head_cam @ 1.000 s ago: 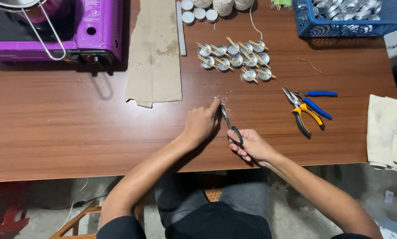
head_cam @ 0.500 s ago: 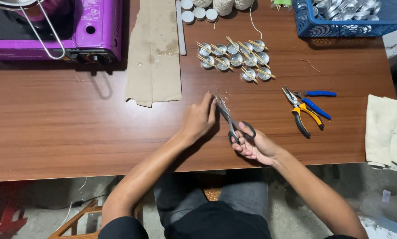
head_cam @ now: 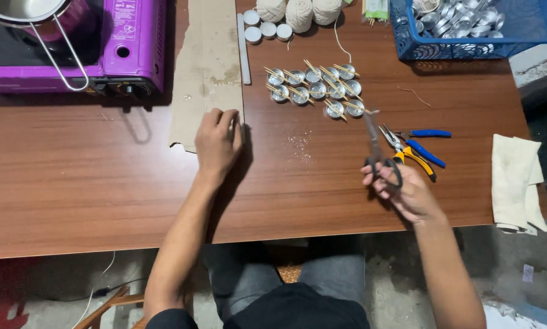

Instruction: Trimming and crimping metal bases onto candle wicks using pliers at a workshop table.

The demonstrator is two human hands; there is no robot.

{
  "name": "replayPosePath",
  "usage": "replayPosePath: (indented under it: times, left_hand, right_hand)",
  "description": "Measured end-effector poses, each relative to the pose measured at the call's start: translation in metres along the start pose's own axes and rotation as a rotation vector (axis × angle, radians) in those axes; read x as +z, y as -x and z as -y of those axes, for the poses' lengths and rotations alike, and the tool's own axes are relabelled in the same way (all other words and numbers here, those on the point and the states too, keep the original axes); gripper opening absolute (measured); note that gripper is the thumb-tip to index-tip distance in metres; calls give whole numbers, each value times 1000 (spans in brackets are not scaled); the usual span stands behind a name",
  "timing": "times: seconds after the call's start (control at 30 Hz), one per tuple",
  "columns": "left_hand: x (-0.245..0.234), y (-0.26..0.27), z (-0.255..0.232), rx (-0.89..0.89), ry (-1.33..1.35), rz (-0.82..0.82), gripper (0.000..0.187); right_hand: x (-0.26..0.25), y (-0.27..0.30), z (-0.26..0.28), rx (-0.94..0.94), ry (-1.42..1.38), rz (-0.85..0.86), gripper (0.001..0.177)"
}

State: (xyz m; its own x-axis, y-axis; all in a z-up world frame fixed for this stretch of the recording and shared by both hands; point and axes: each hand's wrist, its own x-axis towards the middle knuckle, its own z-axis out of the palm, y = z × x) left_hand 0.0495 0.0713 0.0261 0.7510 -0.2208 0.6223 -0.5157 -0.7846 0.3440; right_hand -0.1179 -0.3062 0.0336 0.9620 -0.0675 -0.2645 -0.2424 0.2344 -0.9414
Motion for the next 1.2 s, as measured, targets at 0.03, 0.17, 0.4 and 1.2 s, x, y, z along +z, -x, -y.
replayPosePath:
  times: [0.03,0.17,0.4,1.2]
  left_hand:
    - [3,-1,10,-1,6,-5,14]
    - [9,-2,26,-19,-101,-36,9]
    - [23,9,35,5,-183,-72,6]
    - [28,16,-45,187,590,378,9]
  right_hand:
    - [-9,-1,5,-3,7,-3,34]
    - [-13,-11,20,-31,176,-69,36]
    - [46,-22,20,60,416,133,28]
    - [68,-11,-7,-320,1432,-7,43]
